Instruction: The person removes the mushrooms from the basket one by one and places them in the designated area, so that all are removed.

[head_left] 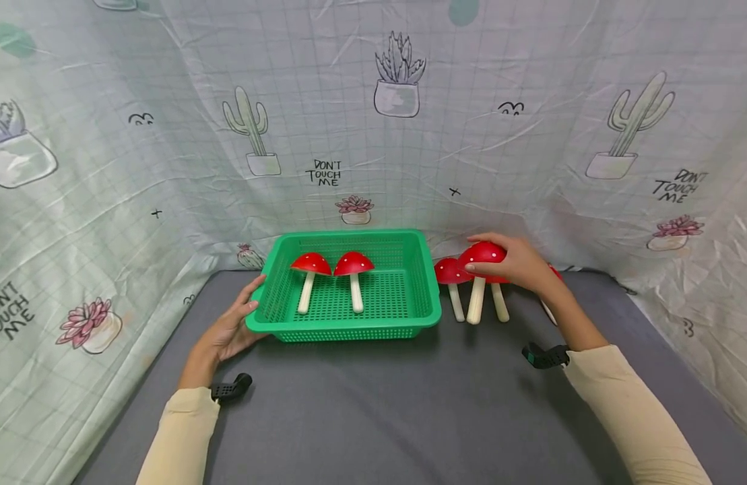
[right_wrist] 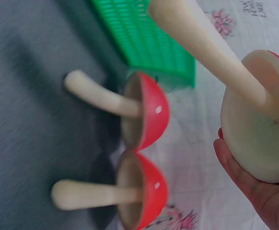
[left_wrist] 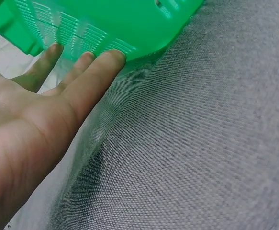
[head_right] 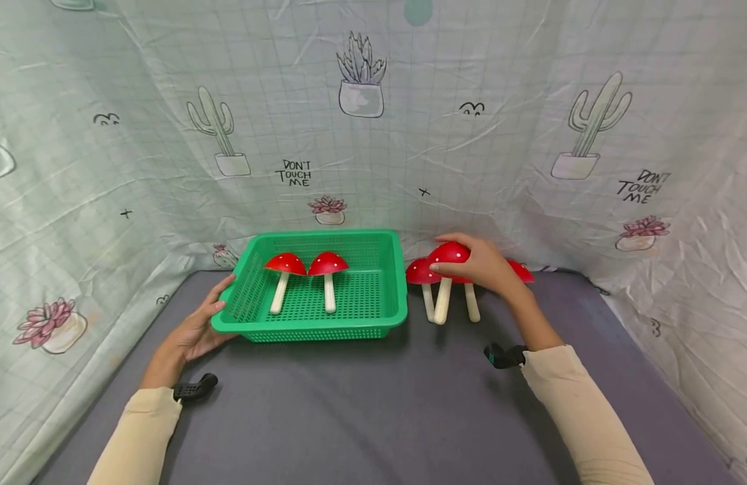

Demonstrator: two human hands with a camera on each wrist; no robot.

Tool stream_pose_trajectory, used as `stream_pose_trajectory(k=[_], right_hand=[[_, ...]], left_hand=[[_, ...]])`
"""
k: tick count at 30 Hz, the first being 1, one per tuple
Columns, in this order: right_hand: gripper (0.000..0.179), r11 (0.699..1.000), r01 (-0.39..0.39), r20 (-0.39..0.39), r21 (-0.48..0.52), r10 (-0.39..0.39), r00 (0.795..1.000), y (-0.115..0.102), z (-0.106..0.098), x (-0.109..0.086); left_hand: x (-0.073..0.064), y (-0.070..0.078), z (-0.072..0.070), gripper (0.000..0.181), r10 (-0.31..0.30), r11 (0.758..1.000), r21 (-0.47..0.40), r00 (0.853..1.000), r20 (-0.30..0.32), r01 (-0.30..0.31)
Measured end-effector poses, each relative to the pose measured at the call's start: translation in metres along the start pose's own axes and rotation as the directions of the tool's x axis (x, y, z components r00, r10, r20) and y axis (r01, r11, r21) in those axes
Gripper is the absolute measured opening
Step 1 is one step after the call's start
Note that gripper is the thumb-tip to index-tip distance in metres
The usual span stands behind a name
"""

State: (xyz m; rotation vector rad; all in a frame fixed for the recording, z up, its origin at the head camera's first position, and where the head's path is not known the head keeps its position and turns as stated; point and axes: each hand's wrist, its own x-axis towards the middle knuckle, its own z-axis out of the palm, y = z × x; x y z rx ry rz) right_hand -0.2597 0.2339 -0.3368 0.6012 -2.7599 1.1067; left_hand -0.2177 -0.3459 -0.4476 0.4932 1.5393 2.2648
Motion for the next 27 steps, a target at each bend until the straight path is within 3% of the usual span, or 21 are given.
stream_pose_trajectory(k=[6, 18, 27], right_hand=[[0.062, 0.997, -0.033, 0.002, -0.069, 0.033, 0.999, 0.014, 0.002, -0.015], [0.062, 0.994, -0.107, 0.038, -0.036, 0.108, 0.993, 0.028, 0.013, -0.030], [0.056, 0.994, -0.068, 0.047, -0.083, 0.072, 0.996, 0.028, 0.020, -0.037]], left_hand=[[-0.001, 0.000, 0.001, 0.045, 0.006, 1.000, 0.016, 1.000, -0.002, -0.006], [-0.001, 0.001, 0.004, 0.034, -0.003, 1.000, 0.010, 0.999, -0.037, 0.003], [-0.002, 0.000, 0.003, 0.033, -0.006, 1.000, 0.011, 0.999, -0.048, 0.006]])
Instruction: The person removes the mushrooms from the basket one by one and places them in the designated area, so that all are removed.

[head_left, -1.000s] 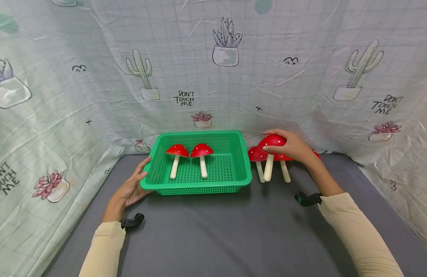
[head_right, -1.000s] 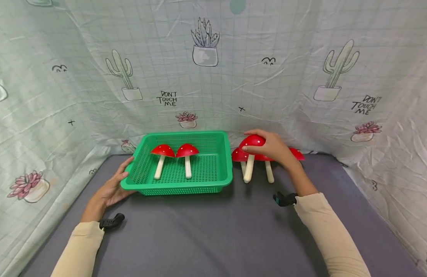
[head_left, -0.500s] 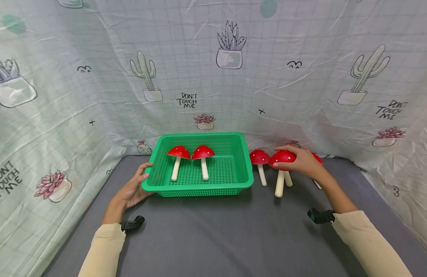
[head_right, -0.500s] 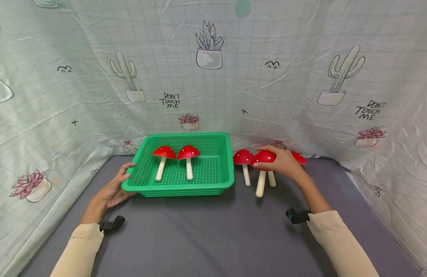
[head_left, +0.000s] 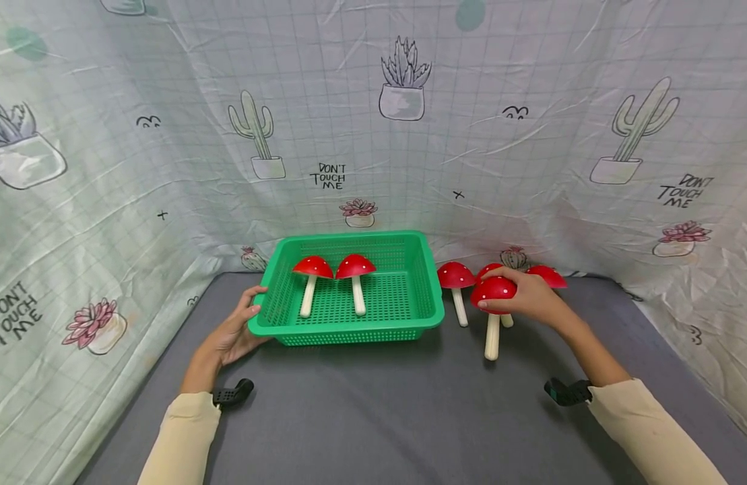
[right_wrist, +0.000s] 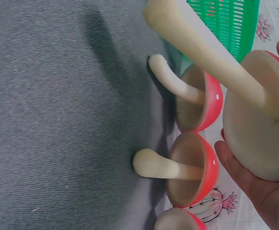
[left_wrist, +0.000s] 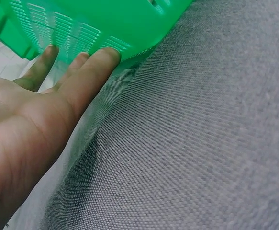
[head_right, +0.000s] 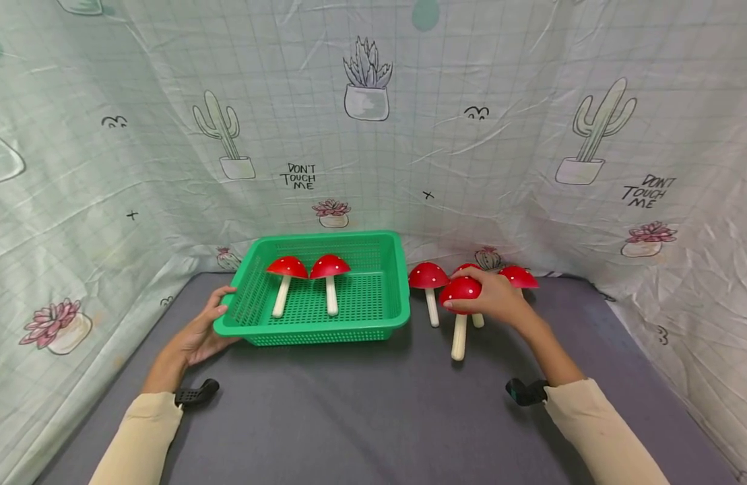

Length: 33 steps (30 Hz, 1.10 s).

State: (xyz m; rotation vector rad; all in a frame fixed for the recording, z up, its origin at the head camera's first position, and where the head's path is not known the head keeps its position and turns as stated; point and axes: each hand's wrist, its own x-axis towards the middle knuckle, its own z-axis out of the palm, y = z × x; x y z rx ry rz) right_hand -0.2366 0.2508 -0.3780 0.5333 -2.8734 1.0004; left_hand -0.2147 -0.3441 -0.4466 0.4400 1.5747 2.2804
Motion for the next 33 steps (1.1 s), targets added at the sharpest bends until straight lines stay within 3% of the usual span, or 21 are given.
stream_pose_trajectory(k=[10, 16, 33], right_hand=[[0.055, 0.999, -0.003, 0.037, -0.052, 0.005, 0.999, 0.003, 0.004, -0.007], [0.050, 0.996, 0.045, 0.049, -0.080, -0.041, 0.998, 0.002, 0.009, -0.008], [0.046, 0.988, 0.148, 0.135, 0.047, -0.154, 0.979, 0.004, 0.023, -0.006]], left_hand=[[0.000, -0.001, -0.002, 0.033, 0.011, 0.999, -0.038, 0.999, 0.037, -0.010], [-0.001, 0.000, -0.002, 0.033, 0.009, 0.999, -0.040, 0.999, 0.037, -0.007], [0.000, -0.002, -0.005, 0.032, 0.020, 0.999, -0.039, 0.999, 0.043, -0.018]])
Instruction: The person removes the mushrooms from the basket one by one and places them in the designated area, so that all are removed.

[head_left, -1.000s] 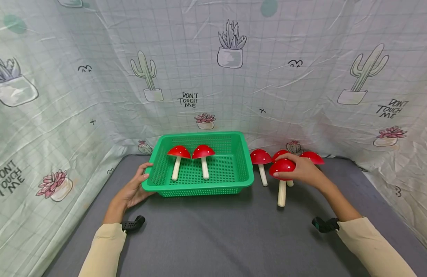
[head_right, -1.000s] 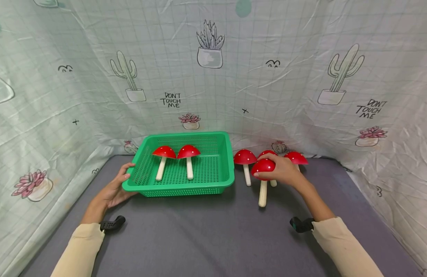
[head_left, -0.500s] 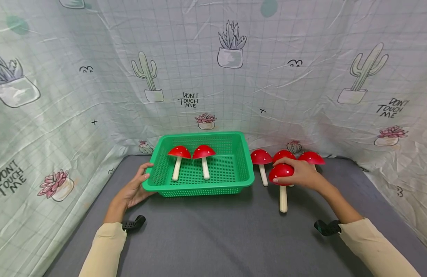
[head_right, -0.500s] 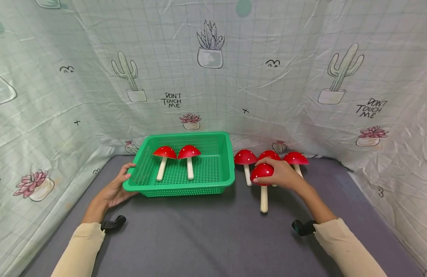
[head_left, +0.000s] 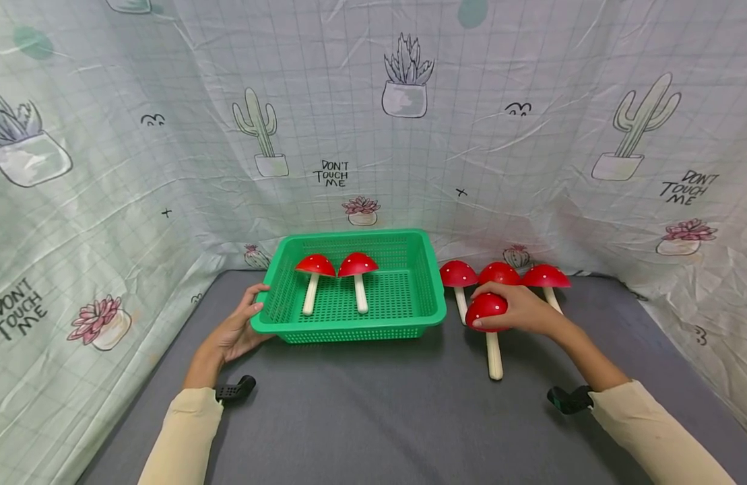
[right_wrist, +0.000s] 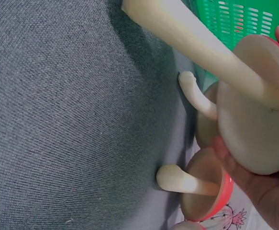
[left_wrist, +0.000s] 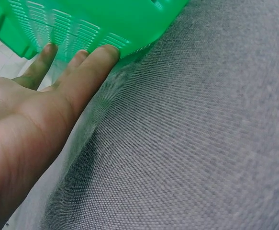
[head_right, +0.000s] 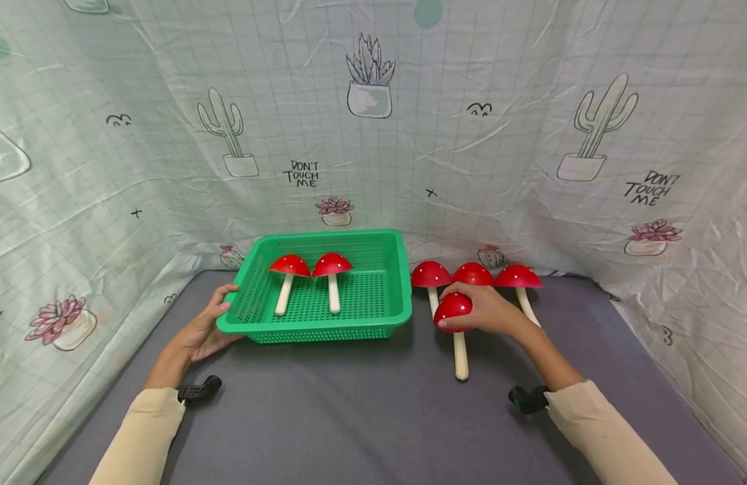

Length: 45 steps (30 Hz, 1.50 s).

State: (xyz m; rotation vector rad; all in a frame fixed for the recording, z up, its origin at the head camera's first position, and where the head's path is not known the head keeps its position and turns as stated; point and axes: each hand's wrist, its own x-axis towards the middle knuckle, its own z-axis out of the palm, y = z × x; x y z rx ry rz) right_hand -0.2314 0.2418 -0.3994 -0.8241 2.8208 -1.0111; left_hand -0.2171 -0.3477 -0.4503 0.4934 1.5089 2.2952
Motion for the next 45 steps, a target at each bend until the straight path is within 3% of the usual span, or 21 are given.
stream_pose_trajectory(k=[16, 23, 38, 45], right_hand=[[0.049, 1.000, 0.019, 0.110, 0.017, -0.020, 0.994, -0.002, 0.006, 0.008], [0.046, 0.999, -0.040, 0.138, -0.005, 0.040, 0.990, 0.002, 0.017, 0.011], [0.049, 0.999, -0.028, 0.093, -0.043, 0.032, 0.995, -0.001, 0.021, 0.015], [0.057, 0.999, -0.034, 0.133, -0.004, 0.034, 0.991, 0.002, 0.021, 0.011]], left_hand=[[0.000, -0.001, 0.001, 0.031, -0.003, 1.000, -0.016, 1.000, 0.008, 0.003], [0.001, -0.002, 0.002, 0.031, -0.002, 1.000, -0.004, 1.000, -0.005, 0.002], [-0.001, 0.002, 0.004, 0.031, -0.024, 1.000, -0.004, 0.999, -0.036, 0.024], [-0.001, 0.001, 0.004, 0.032, -0.023, 1.000, -0.009, 0.999, -0.035, 0.023]])
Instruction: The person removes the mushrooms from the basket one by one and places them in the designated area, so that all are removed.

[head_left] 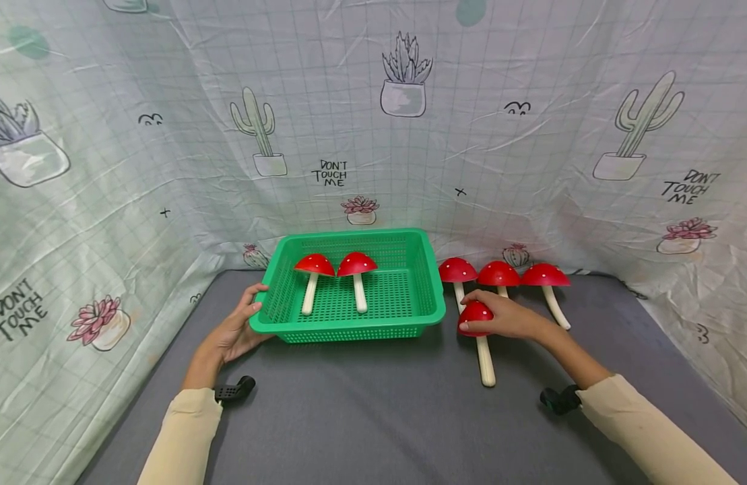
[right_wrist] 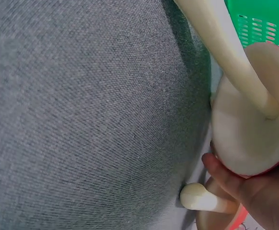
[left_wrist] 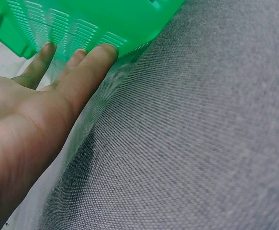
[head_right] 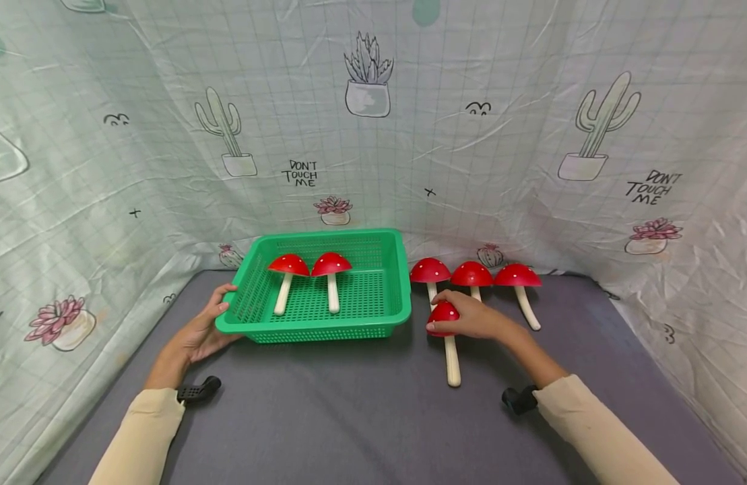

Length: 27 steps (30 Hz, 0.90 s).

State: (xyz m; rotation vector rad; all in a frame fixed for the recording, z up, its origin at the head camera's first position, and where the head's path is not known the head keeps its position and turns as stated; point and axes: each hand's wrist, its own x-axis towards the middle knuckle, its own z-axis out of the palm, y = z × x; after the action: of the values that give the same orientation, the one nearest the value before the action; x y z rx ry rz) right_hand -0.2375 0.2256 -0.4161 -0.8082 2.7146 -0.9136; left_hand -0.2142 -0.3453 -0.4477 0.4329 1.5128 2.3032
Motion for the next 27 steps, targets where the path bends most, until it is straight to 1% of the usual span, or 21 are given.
stream_pose_trajectory(k=[4, 9, 11, 13, 16, 19, 23, 27], right_hand=[[0.068, 0.999, -0.015, 0.026, 0.033, 0.015, 1.000, 0.000, 0.001, -0.004], [0.077, 0.997, -0.009, 0.015, 0.082, 0.008, 1.000, -0.001, -0.002, -0.014], [0.078, 0.997, -0.006, 0.009, 0.081, 0.005, 1.000, -0.002, -0.005, -0.020], [0.080, 0.998, -0.022, 0.007, 0.066, 0.021, 1.000, -0.002, -0.008, -0.027], [0.079, 0.998, -0.062, -0.011, 0.028, 0.062, 0.998, -0.002, -0.010, -0.034], [0.074, 0.996, -0.086, -0.059, -0.010, 0.085, 0.995, -0.001, -0.010, -0.037], [0.066, 0.998, -0.063, -0.115, -0.028, 0.059, 0.992, 0.001, -0.006, -0.036], [0.064, 1.000, -0.026, -0.114, -0.005, 0.025, 0.993, 0.002, 0.001, -0.032]], left_hand=[[0.001, -0.001, -0.001, 0.032, 0.004, 1.000, -0.001, 1.000, 0.005, -0.004], [0.001, -0.002, -0.001, 0.032, 0.015, 1.000, -0.002, 1.000, 0.016, -0.015], [0.002, -0.003, -0.001, 0.032, 0.021, 1.000, -0.002, 0.999, 0.028, -0.021], [0.002, -0.003, -0.002, 0.032, 0.025, 1.000, 0.000, 0.999, 0.040, -0.025], [0.002, -0.003, -0.004, 0.032, 0.034, 0.999, 0.011, 0.998, 0.054, -0.035], [0.002, -0.002, -0.005, 0.032, 0.037, 0.999, 0.019, 0.998, 0.045, -0.037], [0.003, -0.002, -0.006, 0.031, 0.029, 0.999, 0.019, 0.999, 0.030, -0.029], [0.003, -0.003, -0.006, 0.031, 0.019, 1.000, 0.014, 1.000, 0.025, -0.020]])
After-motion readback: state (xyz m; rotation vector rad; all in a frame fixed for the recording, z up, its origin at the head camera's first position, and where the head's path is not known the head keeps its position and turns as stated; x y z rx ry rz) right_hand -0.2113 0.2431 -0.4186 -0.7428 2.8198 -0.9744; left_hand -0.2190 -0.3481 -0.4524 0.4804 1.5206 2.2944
